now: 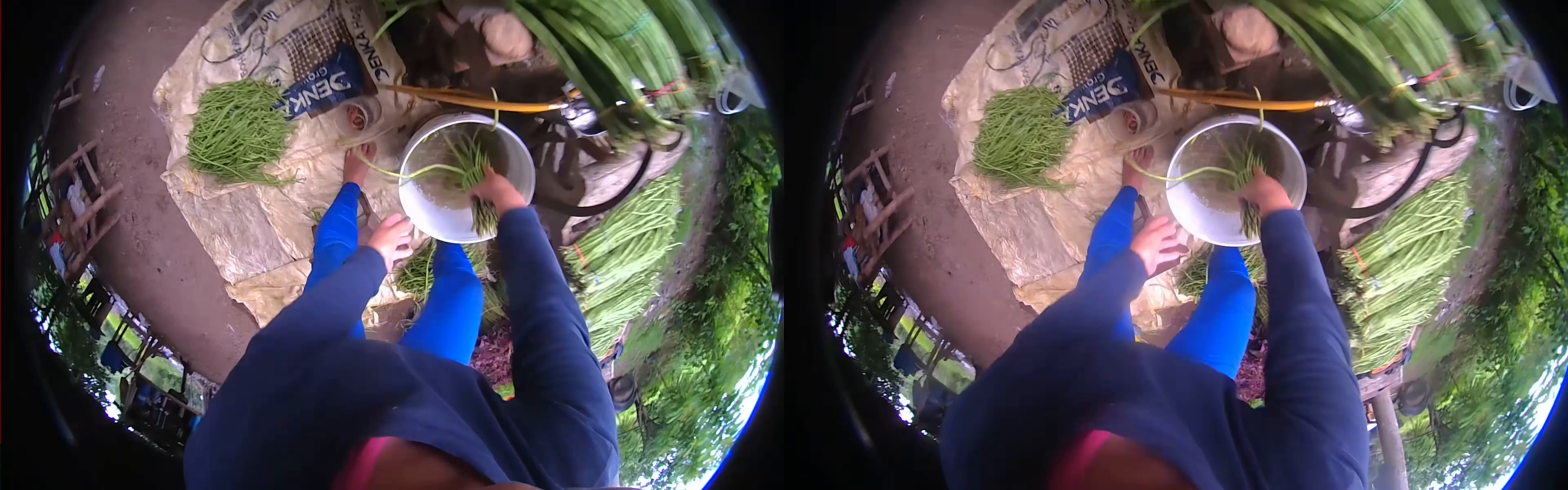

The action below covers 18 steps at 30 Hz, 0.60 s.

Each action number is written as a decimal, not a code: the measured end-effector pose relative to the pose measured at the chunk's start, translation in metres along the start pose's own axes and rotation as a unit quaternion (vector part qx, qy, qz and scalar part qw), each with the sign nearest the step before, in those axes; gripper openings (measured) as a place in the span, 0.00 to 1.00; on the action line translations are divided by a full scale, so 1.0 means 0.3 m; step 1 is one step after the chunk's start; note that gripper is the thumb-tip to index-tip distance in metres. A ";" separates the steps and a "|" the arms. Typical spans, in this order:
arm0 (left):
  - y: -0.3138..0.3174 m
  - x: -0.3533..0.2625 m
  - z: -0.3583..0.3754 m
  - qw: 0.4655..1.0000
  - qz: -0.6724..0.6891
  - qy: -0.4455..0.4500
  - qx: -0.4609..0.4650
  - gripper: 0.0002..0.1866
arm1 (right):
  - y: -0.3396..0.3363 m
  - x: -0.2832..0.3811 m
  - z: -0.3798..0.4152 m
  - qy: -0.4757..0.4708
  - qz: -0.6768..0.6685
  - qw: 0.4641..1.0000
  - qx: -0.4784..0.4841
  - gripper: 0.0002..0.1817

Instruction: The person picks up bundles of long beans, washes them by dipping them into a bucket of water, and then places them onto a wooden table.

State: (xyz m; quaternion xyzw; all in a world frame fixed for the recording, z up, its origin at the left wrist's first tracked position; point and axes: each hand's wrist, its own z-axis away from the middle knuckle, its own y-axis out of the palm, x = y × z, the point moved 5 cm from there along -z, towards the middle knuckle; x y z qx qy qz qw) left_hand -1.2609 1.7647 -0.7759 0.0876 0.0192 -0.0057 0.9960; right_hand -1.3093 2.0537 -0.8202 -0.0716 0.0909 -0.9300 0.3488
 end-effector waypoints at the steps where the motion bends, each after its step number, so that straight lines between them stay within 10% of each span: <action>1: -0.007 -0.015 0.028 1.000 0.008 -0.024 0.006 0.34 | 0.026 -0.001 -0.113 -0.005 0.024 0.999 -0.040 0.59; 7: -0.073 0.033 0.014 0.998 -0.058 0.014 -0.030 0.33 | 0.189 -0.214 -0.315 0.069 -0.034 0.994 -0.074 0.64; 18: 0.127 0.033 0.166 0.996 -0.056 -0.008 0.066 0.28 | -0.046 -0.184 0.869 -0.023 -0.258 0.966 -0.030 0.48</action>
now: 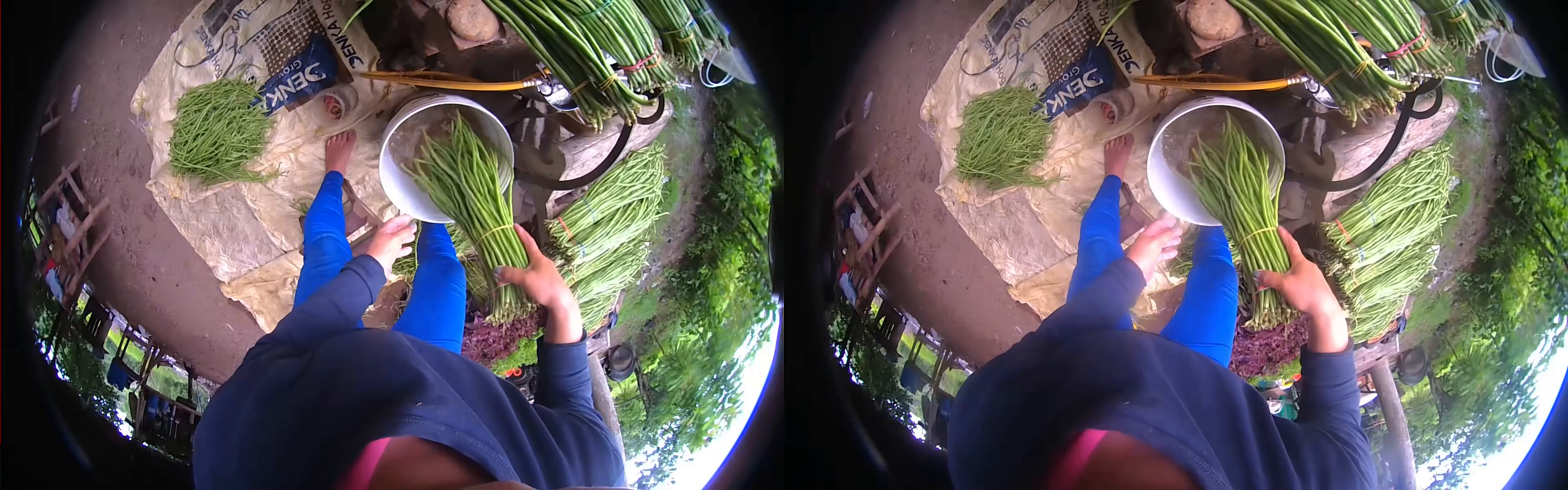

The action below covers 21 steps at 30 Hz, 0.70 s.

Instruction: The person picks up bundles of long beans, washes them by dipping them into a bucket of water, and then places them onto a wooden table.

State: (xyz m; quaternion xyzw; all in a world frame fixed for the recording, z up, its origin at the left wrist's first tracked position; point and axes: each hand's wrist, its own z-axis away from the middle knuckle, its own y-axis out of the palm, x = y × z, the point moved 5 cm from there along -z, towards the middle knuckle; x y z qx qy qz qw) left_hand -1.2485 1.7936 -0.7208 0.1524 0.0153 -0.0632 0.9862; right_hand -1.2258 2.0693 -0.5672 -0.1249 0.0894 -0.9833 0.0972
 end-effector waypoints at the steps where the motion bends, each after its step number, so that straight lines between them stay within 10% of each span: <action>1: 0.013 -0.014 0.011 1.000 0.000 0.002 -0.002 0.27 | 0.018 -0.007 -0.036 0.001 -0.046 0.999 0.017 0.48; 8: -0.105 0.013 -0.125 0.996 0.030 0.049 -0.062 0.29 | 0.294 -0.151 -1.107 0.022 0.066 0.996 -0.057 0.56; 12: -0.142 -0.003 -0.123 0.994 0.036 0.052 -0.085 0.24 | 0.389 -0.201 -1.299 0.074 0.054 0.986 -0.138 0.50; 18: -0.008 0.015 -0.076 0.999 0.041 0.026 0.018 0.24 | 0.195 -0.142 -0.548 -0.084 -0.160 0.983 0.022 0.51; 21: 0.199 0.008 0.019 0.980 0.026 -0.123 0.154 0.41 | 0.143 -0.007 -0.155 -0.057 -0.272 0.959 0.061 0.48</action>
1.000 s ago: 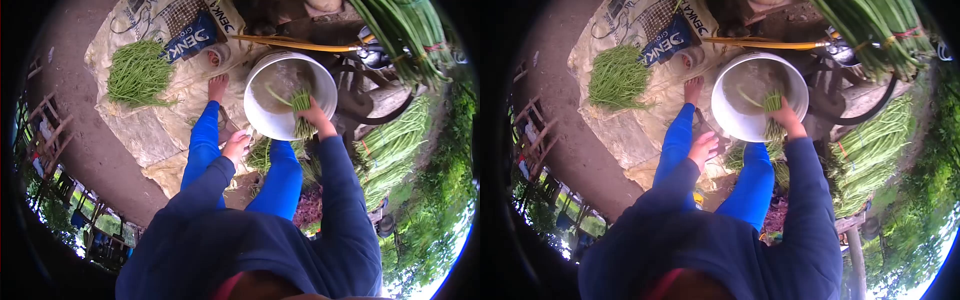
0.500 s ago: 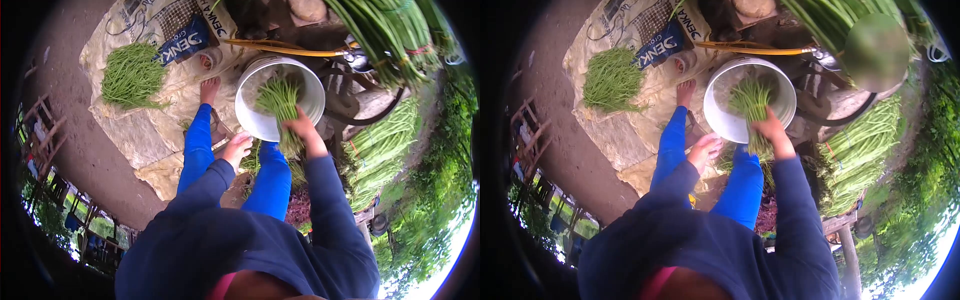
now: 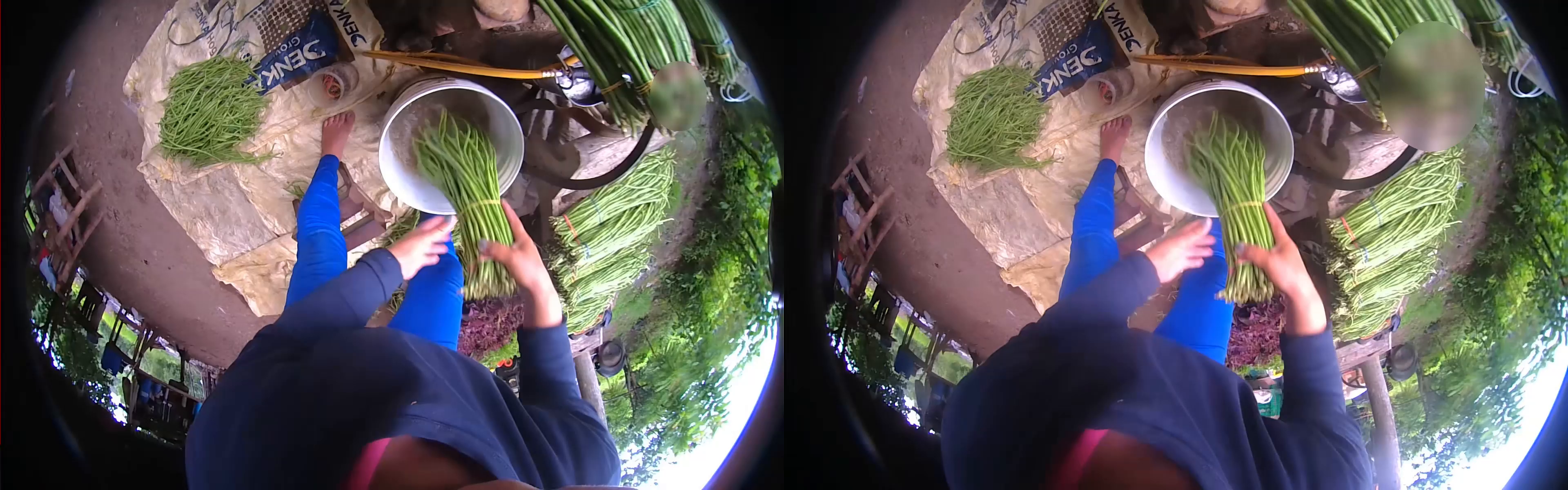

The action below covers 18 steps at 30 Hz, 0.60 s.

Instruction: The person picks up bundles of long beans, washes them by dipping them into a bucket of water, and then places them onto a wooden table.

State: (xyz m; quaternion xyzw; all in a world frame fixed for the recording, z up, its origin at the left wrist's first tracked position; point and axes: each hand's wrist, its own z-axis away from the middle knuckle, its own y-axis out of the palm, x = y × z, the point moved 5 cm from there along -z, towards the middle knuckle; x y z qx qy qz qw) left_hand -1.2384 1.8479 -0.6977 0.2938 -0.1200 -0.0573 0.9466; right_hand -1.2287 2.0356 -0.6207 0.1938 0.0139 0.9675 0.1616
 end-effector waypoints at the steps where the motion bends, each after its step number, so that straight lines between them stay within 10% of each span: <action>1: 0.068 0.012 -0.006 0.999 0.010 -0.029 0.034 0.43 | 0.018 0.031 0.049 -0.008 -0.016 1.000 0.006 0.47; 5: 0.194 -0.059 -0.110 0.971 0.178 0.158 0.037 0.31 | 0.015 -0.032 -0.090 -0.031 -0.046 0.998 0.020 0.39; 11: -0.166 -0.360 -0.605 0.941 0.090 0.289 -0.148 0.28 | -0.090 -0.201 -0.882 0.017 0.309 0.946 -0.097 0.41; 18: -0.261 -0.386 -0.843 0.947 -0.010 0.233 -0.222 0.38 | -0.254 -0.551 -1.255 0.104 -0.039 0.968 -0.226 0.37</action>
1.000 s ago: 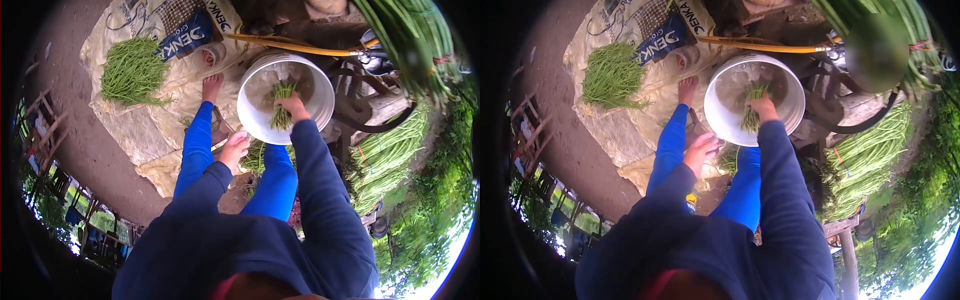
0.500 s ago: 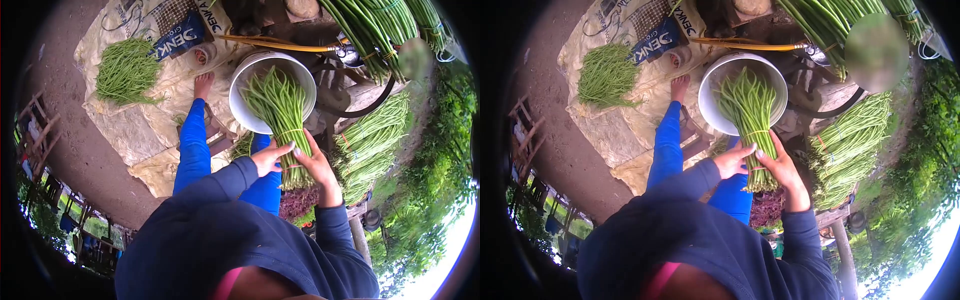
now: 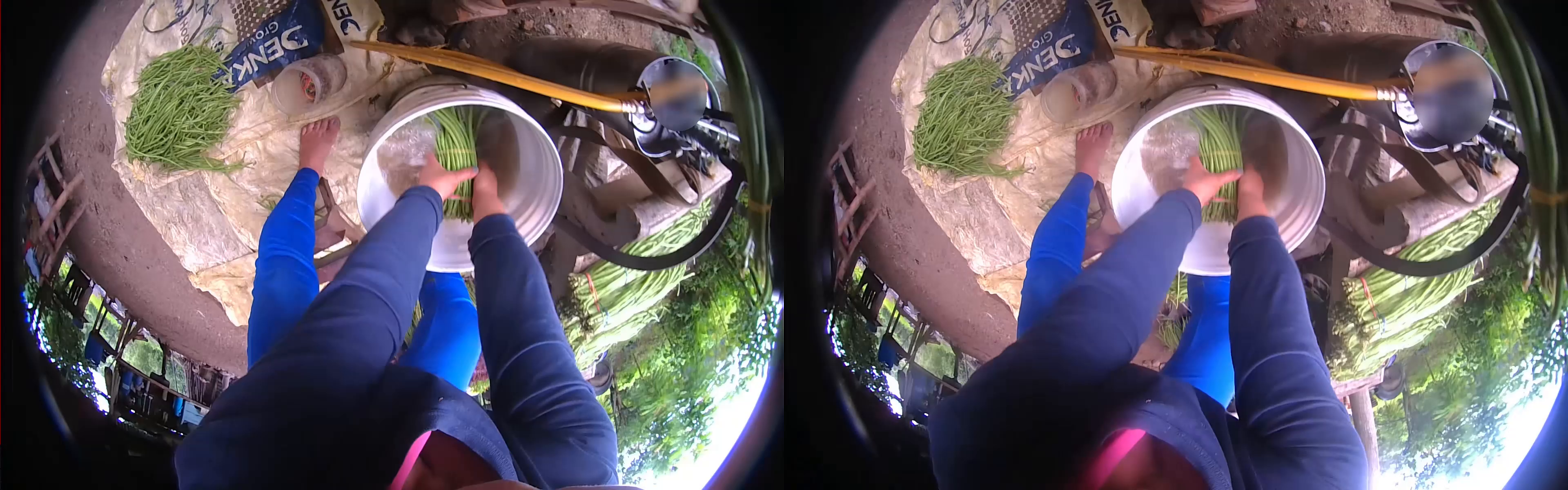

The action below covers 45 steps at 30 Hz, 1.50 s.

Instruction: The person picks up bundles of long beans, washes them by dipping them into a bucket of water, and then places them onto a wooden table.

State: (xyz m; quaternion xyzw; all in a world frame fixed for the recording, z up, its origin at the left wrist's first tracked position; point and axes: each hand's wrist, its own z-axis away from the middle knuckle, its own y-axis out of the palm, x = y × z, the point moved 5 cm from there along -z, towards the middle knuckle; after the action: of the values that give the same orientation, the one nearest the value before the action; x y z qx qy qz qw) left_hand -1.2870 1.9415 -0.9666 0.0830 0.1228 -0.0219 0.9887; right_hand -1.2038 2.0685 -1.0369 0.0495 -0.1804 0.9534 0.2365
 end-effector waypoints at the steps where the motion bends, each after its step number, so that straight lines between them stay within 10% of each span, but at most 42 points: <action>1: -0.007 0.034 -0.042 0.999 -0.007 0.003 0.034 0.33 | -0.014 -0.066 -0.084 -0.019 -0.032 0.999 -0.028 0.35; 3: -0.017 0.076 -0.091 0.997 -0.011 -0.053 0.056 0.31 | 0.030 -0.018 -0.027 -0.118 -0.010 0.993 -0.013 0.40; 5: -0.017 0.075 -0.005 0.997 0.023 -0.031 0.066 0.27 | 0.027 0.077 0.207 0.070 -0.064 0.994 0.048 0.47; 9: 0.038 0.063 0.158 0.980 0.147 -0.091 0.095 0.21 | -0.092 0.083 0.377 -0.137 0.167 0.951 0.221 0.53; 13: 0.119 -0.002 0.536 0.912 0.285 -0.170 0.241 0.27 | -0.196 0.305 0.900 -0.061 0.098 0.944 0.310 0.59; 16: 0.153 -0.121 0.846 0.872 0.234 -0.241 0.356 0.35 | -0.304 0.357 1.169 -0.147 0.241 0.931 0.231 0.60; 19: 0.094 -0.178 1.026 0.927 0.005 -0.310 0.210 0.45 | -0.395 0.475 1.480 -0.137 0.437 0.882 0.113 0.63; 25: 0.174 -0.228 1.138 0.885 0.146 -0.243 0.370 0.44 | -0.400 0.546 1.776 -0.197 0.707 0.679 0.011 0.48; 30: 0.213 -0.269 1.152 0.886 0.197 -0.211 0.362 0.51 | -0.419 0.607 1.997 -0.317 0.781 0.533 -0.077 0.36; 45: 0.130 -0.300 1.065 0.851 0.349 -0.298 0.257 0.61 | -0.459 0.815 2.419 -0.340 0.884 0.315 -0.063 0.35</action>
State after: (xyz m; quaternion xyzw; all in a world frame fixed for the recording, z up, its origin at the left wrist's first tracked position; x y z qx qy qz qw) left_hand -1.2953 1.9277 -0.6329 0.3612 -0.2243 0.2704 0.8638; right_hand -1.3487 2.0212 -0.2740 0.1652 -0.2409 0.4815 -0.8263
